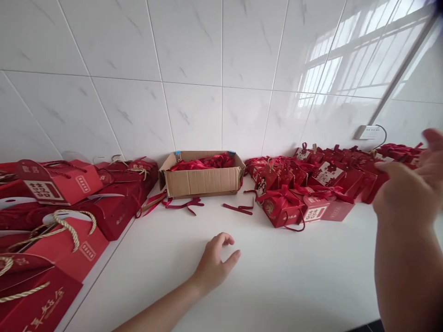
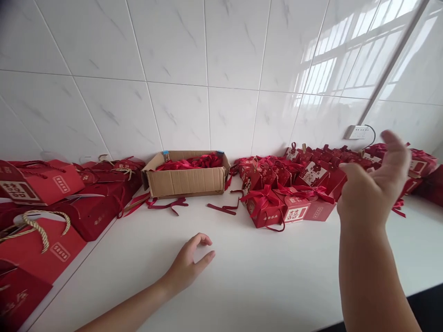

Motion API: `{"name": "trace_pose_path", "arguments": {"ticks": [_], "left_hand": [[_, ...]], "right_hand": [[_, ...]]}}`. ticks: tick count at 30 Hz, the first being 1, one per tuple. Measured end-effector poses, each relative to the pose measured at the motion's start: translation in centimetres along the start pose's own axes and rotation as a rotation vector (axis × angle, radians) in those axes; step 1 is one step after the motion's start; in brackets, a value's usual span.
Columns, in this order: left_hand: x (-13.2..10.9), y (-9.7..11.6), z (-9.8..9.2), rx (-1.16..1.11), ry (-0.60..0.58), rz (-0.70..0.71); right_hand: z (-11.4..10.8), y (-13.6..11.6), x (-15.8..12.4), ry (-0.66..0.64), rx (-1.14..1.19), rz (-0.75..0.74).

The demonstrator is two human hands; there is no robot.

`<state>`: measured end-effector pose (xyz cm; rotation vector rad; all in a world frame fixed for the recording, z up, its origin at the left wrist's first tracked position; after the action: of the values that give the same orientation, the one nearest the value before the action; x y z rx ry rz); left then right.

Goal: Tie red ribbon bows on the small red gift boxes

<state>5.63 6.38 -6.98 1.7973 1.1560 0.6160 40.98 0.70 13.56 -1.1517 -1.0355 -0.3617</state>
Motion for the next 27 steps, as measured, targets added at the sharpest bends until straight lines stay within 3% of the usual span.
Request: {"name": "trace_pose_path", "arguments": {"ticks": [2, 3, 7, 10, 12, 14, 18, 20, 22, 25, 27], "left_hand": [[-0.1, -0.1, 0.0, 0.021, 0.008, -0.003], [-0.1, -0.1, 0.0, 0.029, 0.010, -0.005], [-0.2, -0.5, 0.0, 0.034, 0.014, 0.007], [-0.1, -0.7, -0.1, 0.042, 0.036, 0.055], [-0.1, -0.9, 0.1, 0.045, 0.054, 0.085], [0.0, -1.0, 0.5, 0.060, 0.070, 0.107], [0.2, -0.4, 0.1, 0.102, 0.122, 0.139], [0.6, -0.9, -2.7, 0.158, 0.235, 0.049], [0.6, -2.2, -7.8, 0.259, 0.419, -0.096], [-0.1, -4.6, -16.1, 0.365, 0.660, -0.235], [-1.1, -6.6, -20.2, 0.440, 0.781, -0.355]], "right_hand": [[2.1, -4.6, -0.5, 0.007, 0.104, -0.186], [4.0, -6.2, -1.0, -0.052, 0.143, -0.195], [14.5, -9.4, -4.3, -0.472, 0.175, -0.114], [22.1, -9.1, -7.9, -0.819, 0.201, -0.118], [25.8, -7.4, -10.6, -0.993, 0.220, 0.005], [28.6, -6.9, -13.9, -1.137, 0.263, 0.036], [31.8, -8.2, -21.4, -1.351, 0.355, -0.110], [32.6, -8.1, -24.9, -1.459, 0.360, -0.192], [33.0, -6.9, -26.9, -1.515, 0.318, -0.224], [33.1, -4.3, -27.3, -1.547, 0.232, -0.225], [32.9, -3.2, -26.4, -1.549, 0.188, -0.214]]}}
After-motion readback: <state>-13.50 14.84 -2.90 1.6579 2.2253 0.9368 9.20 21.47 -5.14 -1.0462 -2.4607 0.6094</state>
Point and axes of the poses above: each hand's wrist, its own x-axis towards the middle knuckle, its own z-axis out of the palm, y = z × x, the point moved 8 cm from there along x, towards the middle knuckle, and after that the axes turned 9 degrees about -y, right-handed, at the moved point
